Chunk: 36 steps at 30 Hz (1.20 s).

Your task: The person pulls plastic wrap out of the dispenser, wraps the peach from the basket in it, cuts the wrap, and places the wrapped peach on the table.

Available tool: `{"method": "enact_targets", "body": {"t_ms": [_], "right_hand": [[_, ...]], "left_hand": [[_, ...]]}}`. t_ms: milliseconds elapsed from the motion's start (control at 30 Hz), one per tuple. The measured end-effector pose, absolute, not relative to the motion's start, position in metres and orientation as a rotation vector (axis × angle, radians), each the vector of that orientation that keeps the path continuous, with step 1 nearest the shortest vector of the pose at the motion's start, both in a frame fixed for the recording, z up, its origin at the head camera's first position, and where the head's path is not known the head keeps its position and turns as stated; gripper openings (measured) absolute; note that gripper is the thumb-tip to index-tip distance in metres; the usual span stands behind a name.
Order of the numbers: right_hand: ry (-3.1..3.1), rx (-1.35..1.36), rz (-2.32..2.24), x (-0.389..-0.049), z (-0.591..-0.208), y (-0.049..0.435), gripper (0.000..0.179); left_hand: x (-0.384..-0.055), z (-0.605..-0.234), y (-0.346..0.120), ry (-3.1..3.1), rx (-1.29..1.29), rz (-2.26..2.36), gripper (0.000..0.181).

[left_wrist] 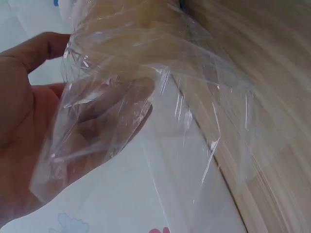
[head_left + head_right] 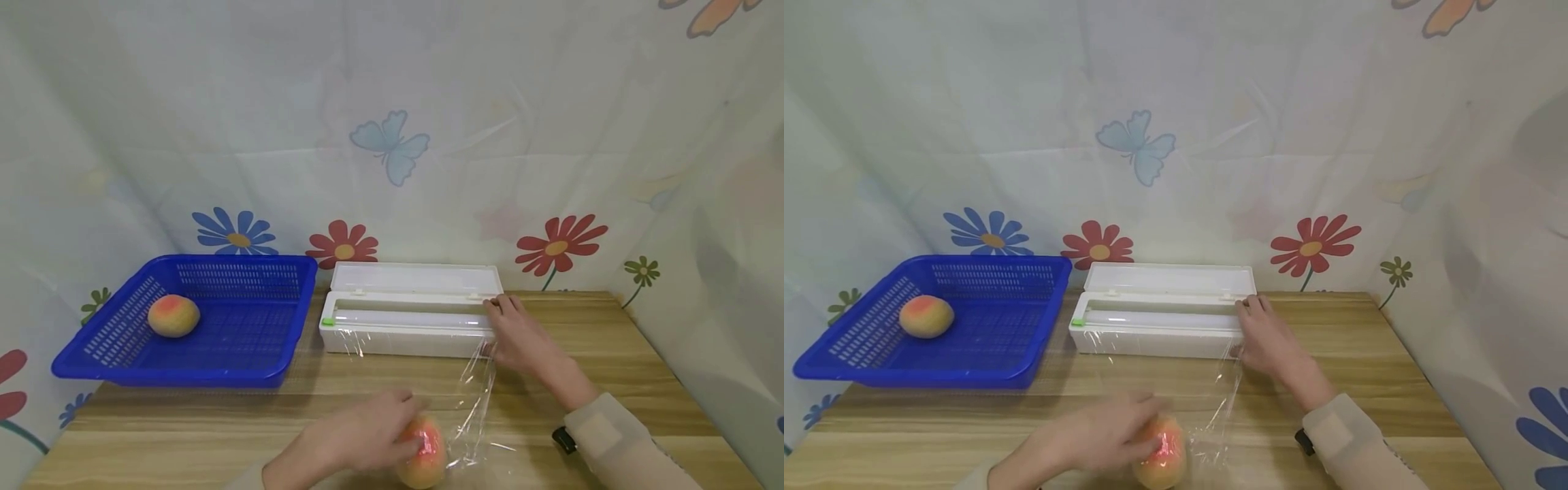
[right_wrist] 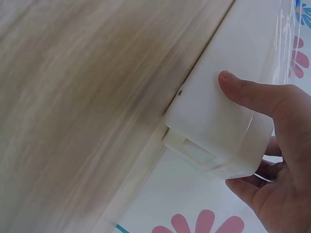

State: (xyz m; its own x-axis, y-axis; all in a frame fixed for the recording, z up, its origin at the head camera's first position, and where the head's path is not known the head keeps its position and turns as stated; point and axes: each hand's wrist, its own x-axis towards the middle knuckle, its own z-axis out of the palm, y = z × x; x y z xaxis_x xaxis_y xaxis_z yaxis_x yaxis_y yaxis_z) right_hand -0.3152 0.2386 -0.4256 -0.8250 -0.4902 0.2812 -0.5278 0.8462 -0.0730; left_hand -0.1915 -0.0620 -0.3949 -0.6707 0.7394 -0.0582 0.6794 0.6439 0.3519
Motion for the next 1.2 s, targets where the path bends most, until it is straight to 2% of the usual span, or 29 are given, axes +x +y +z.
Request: {"method": "enact_targets", "body": {"t_ms": [100,233,433,567,700,900,1033,1200], "right_hand": [[-2.788,0.767,0.224,-0.315,-0.426,0.239,0.083],[-2.805,0.754,0.222,-0.314,-0.426,0.240,0.085],[-2.829,0.740,0.245,-0.311,-0.425,0.239,0.087],[-2.833,0.757,0.304,-0.309,-0.423,0.241,0.081],[-2.836,0.808,0.430,-0.305,-0.419,0.246,0.074],[-2.855,0.854,0.589,-0.294,-0.409,0.254,0.075],[-2.732,0.869,0.636,-0.283,-0.402,0.252,0.066],[-2.426,0.987,0.670,-0.267,-0.393,0.232,0.038]], "left_hand": [[-0.194,-0.396,-0.063,2.641,1.137,0.528,0.034],[-0.196,-0.396,-0.062,2.628,1.177,0.550,0.021],[-0.192,-0.397,-0.061,2.645,1.171,0.545,0.048],[-0.189,-0.400,-0.060,2.696,1.184,0.493,0.060],[-0.188,-0.401,-0.059,2.717,1.183,0.456,0.062],[-0.192,-0.399,-0.060,2.668,1.115,0.482,0.053],[-0.197,-0.397,-0.064,2.644,1.114,0.513,0.047],[-0.202,-0.394,-0.067,2.642,1.107,0.538,0.052]]}}
